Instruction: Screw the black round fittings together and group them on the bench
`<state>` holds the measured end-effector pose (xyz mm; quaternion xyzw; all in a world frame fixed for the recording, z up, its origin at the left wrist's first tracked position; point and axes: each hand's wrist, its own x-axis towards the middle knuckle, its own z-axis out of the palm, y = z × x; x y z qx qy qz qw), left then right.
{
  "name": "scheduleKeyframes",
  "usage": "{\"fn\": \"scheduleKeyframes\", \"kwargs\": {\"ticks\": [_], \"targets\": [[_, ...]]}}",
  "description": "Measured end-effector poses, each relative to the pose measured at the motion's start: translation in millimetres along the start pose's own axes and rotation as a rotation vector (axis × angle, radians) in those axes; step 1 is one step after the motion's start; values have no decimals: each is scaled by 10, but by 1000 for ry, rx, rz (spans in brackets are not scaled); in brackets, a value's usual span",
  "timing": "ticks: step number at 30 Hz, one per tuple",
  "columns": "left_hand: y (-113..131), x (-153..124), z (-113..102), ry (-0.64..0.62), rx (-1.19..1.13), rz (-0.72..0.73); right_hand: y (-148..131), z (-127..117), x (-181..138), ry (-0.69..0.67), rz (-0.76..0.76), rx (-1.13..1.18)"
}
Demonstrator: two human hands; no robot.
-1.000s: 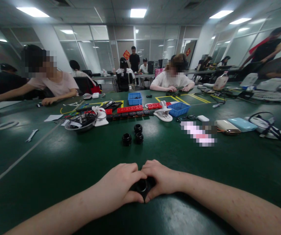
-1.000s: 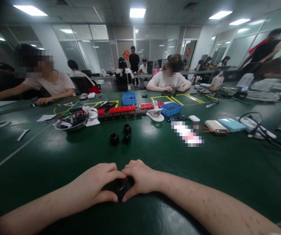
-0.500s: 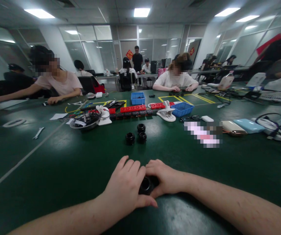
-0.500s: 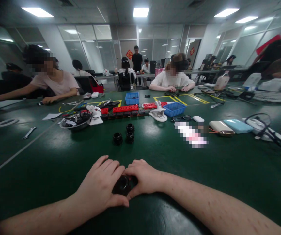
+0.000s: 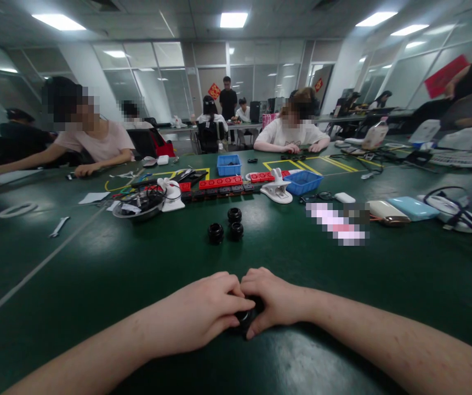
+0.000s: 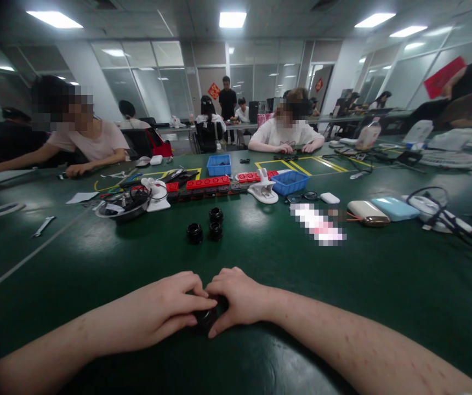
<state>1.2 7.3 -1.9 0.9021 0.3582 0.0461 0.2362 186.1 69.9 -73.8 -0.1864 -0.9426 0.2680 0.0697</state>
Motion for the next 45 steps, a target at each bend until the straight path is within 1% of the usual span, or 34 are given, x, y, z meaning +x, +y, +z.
{"fn": "scheduleKeyframes", "kwargs": {"ticks": [4,13,19,21,23,25,28,31,33,38,42,45], "targets": [[38,31,40,19,67,-91,1,12,1,14,-10,-12],[50,76,184,119,210,-174,-6,13,-1,9,8,-17],[-1,129,353,266,348,-214,30,54,9,35,-7,-42],[-10,127,366,306,330,-209,36,59,10,40,-17,-48],[-8,110,328,319,243,-176,32,53,8,39,-18,-43],[5,79,248,289,130,-106,22,40,5,34,-14,-34],[25,14,97,182,24,-12,11,21,0,29,-26,-25],[26,-44,-26,117,-19,18,11,12,-3,24,-39,-17],[11,-63,-70,76,-41,27,13,10,-6,22,-31,-22],[-36,-25,-55,-53,-62,-27,2,6,-5,7,-11,-32],[-8,31,-19,-47,-31,-131,-14,-7,0,7,-1,-29],[40,62,15,-35,41,-210,-17,-7,3,7,5,-39]]}}
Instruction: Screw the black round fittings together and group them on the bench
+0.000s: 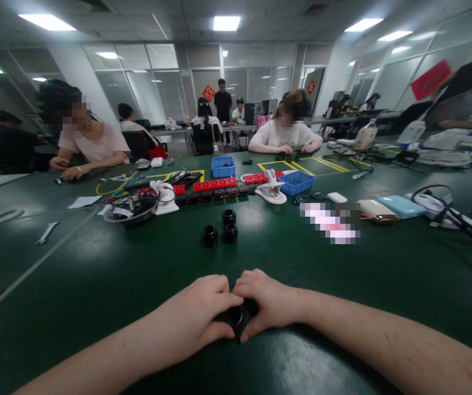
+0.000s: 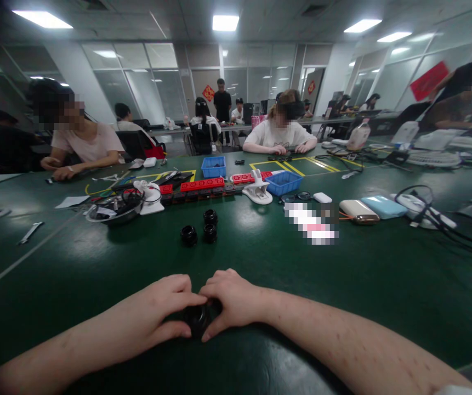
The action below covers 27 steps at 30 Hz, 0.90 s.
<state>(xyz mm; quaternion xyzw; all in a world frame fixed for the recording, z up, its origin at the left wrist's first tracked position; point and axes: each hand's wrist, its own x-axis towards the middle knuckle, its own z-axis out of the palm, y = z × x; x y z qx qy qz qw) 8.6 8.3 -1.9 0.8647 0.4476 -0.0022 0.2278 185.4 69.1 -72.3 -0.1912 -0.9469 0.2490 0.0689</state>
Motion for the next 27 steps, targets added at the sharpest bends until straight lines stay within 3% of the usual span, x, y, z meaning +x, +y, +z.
{"fn": "scheduleKeyframes", "kwargs": {"ticks": [7,12,17,20,23,27], "targets": [[58,63,239,197,261,-125,33,38,1,22,-11,-32],[37,104,376,386,433,-87,34,42,2,35,-19,-31],[37,118,404,497,460,-50,36,43,5,28,-18,-39],[22,98,413,524,416,-26,36,41,5,21,-13,-25],[-12,47,371,527,272,109,25,36,2,19,-21,-1],[-66,-13,182,292,36,290,10,30,-2,27,-8,16]]}}
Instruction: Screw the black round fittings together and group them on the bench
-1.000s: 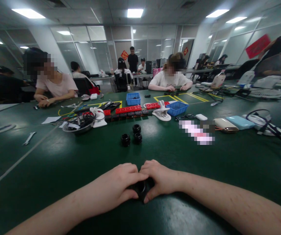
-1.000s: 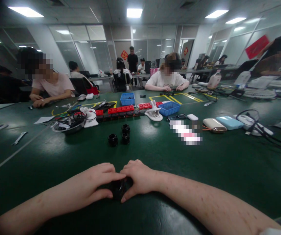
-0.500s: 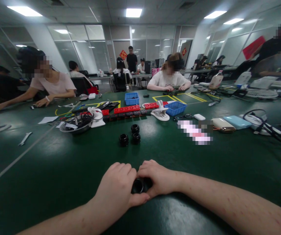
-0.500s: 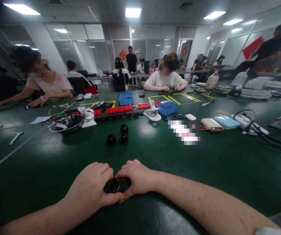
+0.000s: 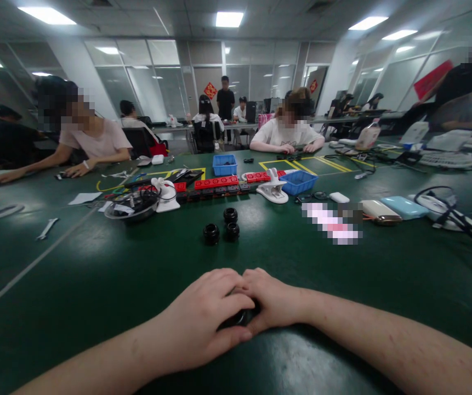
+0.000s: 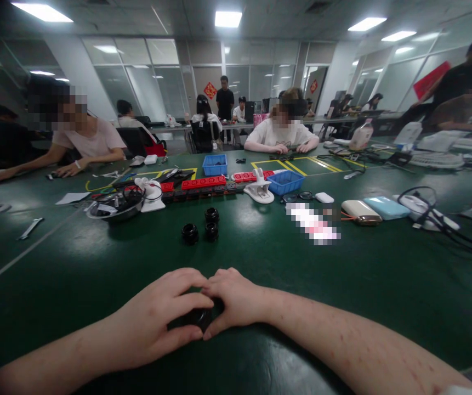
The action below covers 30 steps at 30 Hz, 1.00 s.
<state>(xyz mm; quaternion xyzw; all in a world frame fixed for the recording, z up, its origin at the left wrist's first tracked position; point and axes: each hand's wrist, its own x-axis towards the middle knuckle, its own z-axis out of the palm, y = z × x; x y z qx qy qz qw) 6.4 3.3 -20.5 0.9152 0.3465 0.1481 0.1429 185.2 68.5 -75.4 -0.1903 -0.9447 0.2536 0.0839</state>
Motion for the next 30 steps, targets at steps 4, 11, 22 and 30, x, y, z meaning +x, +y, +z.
{"fn": "scheduleKeyframes", "kwargs": {"ticks": [4,11,22,30], "targets": [[-56,33,-169,-214,-157,7,1,-7,-2,-17,4,4],[-19,62,-180,-277,-198,-66,8,-10,4,-10,-7,7],[109,93,30,-178,103,-266,19,15,-5,7,-6,-17],[156,157,250,-89,412,-353,4,12,9,0,4,-2]]}}
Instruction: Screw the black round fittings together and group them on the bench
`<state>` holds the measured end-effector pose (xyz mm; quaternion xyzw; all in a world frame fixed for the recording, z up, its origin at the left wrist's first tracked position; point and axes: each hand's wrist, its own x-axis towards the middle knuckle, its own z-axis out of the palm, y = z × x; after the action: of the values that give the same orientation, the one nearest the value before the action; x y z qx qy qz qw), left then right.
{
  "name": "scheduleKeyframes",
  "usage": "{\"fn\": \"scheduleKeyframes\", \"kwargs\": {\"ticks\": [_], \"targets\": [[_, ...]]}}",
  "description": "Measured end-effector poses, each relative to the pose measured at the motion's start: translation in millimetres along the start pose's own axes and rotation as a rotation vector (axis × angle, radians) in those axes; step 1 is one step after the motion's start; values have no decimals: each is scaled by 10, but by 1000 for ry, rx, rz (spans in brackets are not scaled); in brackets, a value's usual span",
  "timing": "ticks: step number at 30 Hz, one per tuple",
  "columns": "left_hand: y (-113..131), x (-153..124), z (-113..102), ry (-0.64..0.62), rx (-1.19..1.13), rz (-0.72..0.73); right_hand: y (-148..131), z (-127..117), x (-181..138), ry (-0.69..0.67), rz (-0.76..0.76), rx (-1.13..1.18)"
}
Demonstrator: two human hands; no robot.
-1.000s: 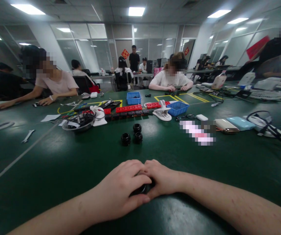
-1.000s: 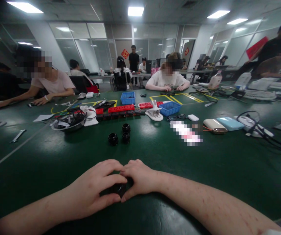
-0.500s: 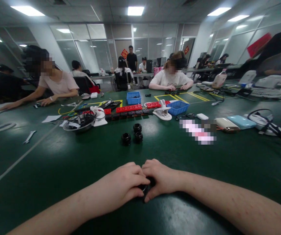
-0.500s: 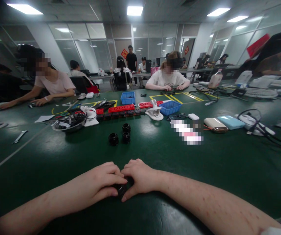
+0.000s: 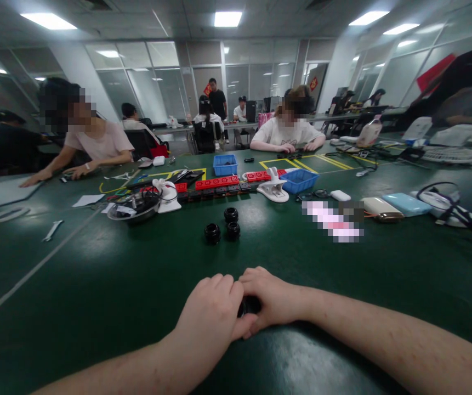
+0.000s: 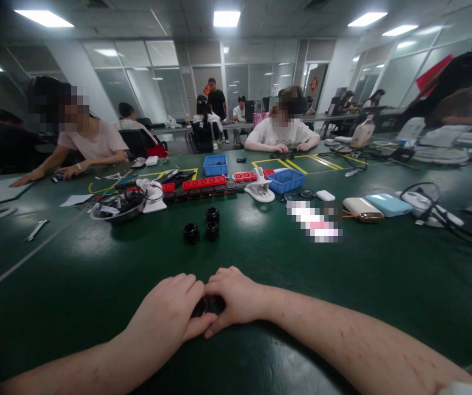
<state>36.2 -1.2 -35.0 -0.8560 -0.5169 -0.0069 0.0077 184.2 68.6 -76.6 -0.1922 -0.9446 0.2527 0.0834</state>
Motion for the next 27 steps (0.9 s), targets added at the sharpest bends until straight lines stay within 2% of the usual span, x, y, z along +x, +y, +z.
{"fn": "scheduleKeyframes", "kwargs": {"ticks": [6,12,18,20,23,25,27], "targets": [[72,-18,-7,65,39,-44,24,27,2,5,-8,-6],[125,5,-103,32,1,-101,-9,-8,11,-11,-11,-19],[57,-44,-139,9,-27,-133,-77,-87,-7,-47,-22,22],[-18,-110,-81,41,-73,-127,-92,-143,-35,-83,-7,81],[-180,-226,103,177,-288,-57,-123,-251,-87,-115,67,223],[-287,-285,255,225,-429,-46,-165,-310,-114,-44,109,275],[-362,-308,383,226,-518,-82,-230,-333,-125,85,129,239]]}}
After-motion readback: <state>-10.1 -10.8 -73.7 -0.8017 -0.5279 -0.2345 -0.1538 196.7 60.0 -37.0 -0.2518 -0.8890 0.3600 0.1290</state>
